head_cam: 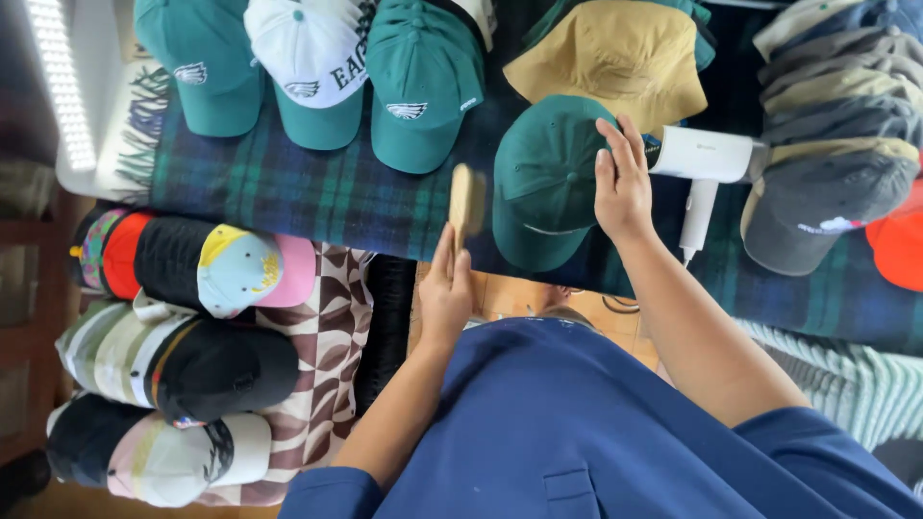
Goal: Brushing, steaming, and shaping a baseball cap using a wooden form
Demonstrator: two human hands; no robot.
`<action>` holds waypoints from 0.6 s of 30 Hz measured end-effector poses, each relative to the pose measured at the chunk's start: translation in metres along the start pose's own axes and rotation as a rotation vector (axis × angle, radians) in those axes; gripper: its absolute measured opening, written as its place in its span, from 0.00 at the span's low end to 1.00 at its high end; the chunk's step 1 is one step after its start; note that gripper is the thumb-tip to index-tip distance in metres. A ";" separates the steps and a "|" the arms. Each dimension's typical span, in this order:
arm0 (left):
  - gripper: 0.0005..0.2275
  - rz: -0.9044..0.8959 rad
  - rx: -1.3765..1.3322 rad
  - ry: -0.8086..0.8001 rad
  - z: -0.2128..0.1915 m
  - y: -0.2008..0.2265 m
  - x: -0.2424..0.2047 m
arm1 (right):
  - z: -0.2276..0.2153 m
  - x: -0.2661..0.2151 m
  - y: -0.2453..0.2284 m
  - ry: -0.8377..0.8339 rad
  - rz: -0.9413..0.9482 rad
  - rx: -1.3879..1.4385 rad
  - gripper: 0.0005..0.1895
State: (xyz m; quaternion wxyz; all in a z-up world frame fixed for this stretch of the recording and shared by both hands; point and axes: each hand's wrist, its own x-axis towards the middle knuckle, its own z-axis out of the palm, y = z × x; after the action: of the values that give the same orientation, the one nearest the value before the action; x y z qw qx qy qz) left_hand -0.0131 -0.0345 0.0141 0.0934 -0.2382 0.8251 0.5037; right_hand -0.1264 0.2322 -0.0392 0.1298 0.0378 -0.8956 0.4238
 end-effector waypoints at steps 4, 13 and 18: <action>0.20 0.575 -0.175 0.065 0.000 0.018 0.027 | 0.008 0.003 -0.003 0.037 0.059 0.009 0.21; 0.18 1.178 0.472 0.224 -0.018 0.046 0.084 | 0.024 -0.014 0.013 0.237 0.096 0.059 0.19; 0.18 1.276 0.636 0.205 -0.001 0.041 0.138 | 0.025 -0.032 0.011 0.236 0.298 0.290 0.22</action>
State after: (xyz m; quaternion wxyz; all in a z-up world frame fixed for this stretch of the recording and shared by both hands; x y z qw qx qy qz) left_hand -0.1529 -0.0611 -0.0077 -0.2321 0.2831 0.9149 0.1704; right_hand -0.1021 0.2181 -0.0710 0.1630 -0.1264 -0.7997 0.5638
